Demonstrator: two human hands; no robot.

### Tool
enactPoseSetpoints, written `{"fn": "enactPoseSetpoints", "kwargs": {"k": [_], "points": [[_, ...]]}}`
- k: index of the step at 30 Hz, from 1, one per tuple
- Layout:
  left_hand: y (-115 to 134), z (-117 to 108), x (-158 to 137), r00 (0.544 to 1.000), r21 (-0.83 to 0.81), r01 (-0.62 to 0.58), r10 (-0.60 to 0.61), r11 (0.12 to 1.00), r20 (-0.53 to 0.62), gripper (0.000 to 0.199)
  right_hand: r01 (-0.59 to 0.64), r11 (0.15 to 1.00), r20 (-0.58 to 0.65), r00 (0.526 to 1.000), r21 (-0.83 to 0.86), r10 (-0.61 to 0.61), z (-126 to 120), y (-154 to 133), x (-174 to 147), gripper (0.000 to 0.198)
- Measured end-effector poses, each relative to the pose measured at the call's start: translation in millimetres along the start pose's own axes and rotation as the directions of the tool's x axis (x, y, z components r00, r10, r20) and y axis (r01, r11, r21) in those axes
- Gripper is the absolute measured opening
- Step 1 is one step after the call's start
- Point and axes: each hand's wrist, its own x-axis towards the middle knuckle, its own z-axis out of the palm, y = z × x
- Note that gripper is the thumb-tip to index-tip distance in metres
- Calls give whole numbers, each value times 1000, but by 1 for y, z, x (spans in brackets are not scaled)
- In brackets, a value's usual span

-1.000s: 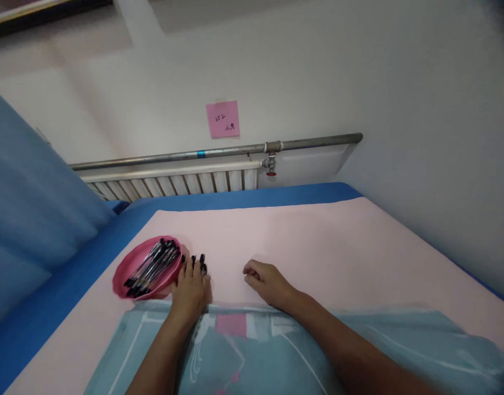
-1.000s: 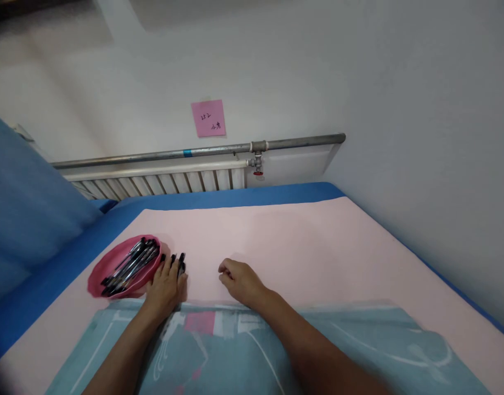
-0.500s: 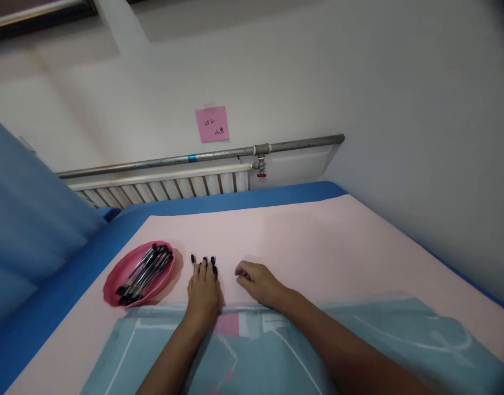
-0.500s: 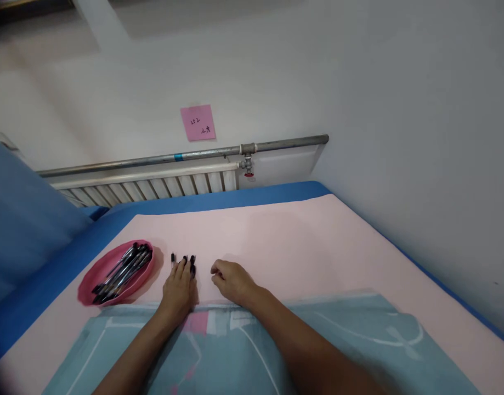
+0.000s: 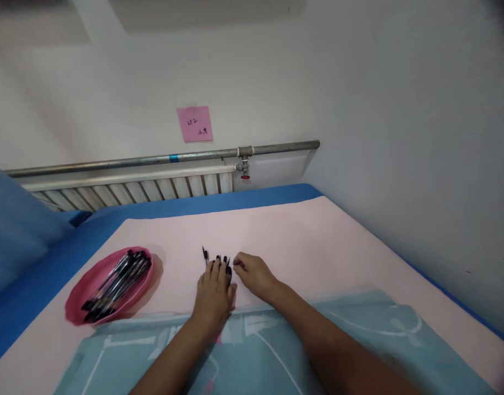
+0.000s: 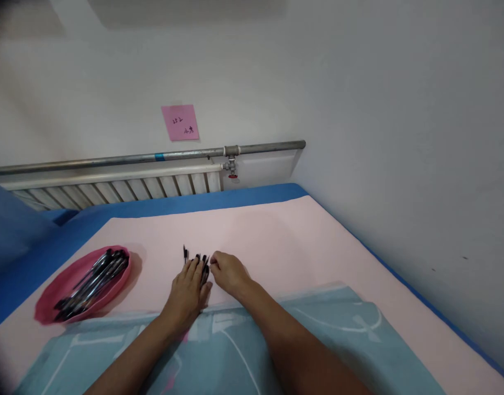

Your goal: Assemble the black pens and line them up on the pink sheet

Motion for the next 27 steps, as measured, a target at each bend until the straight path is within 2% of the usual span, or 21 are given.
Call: {"fn": "enactPoseSetpoints", "kwargs": {"k": [5, 10, 15, 23, 27], "points": [[-18, -7, -2, 999, -80, -45, 45, 996, -3, 44, 52, 988, 26, 998, -143, -49, 3, -5, -2, 12], [-41, -11, 5, 996, -235, -87, 84, 968, -26, 42, 86, 977, 23, 996, -196, -83, 8, -9, -5, 13], [-60, -5, 12, 992, -245, -41, 10, 969, -128, 37, 122, 950, 73, 992, -286, -105, 10, -15, -6, 19], [-69, -9, 15, 996, -244, -8, -14, 970, -87, 39, 98, 940, 91, 993, -327, -72, 10, -15, -4, 18], [-68, -12, 14, 994, -267, -73, 48, 961, -97, 39, 75, 948, 70, 996, -310, -56, 12, -17, -4, 19]]}}
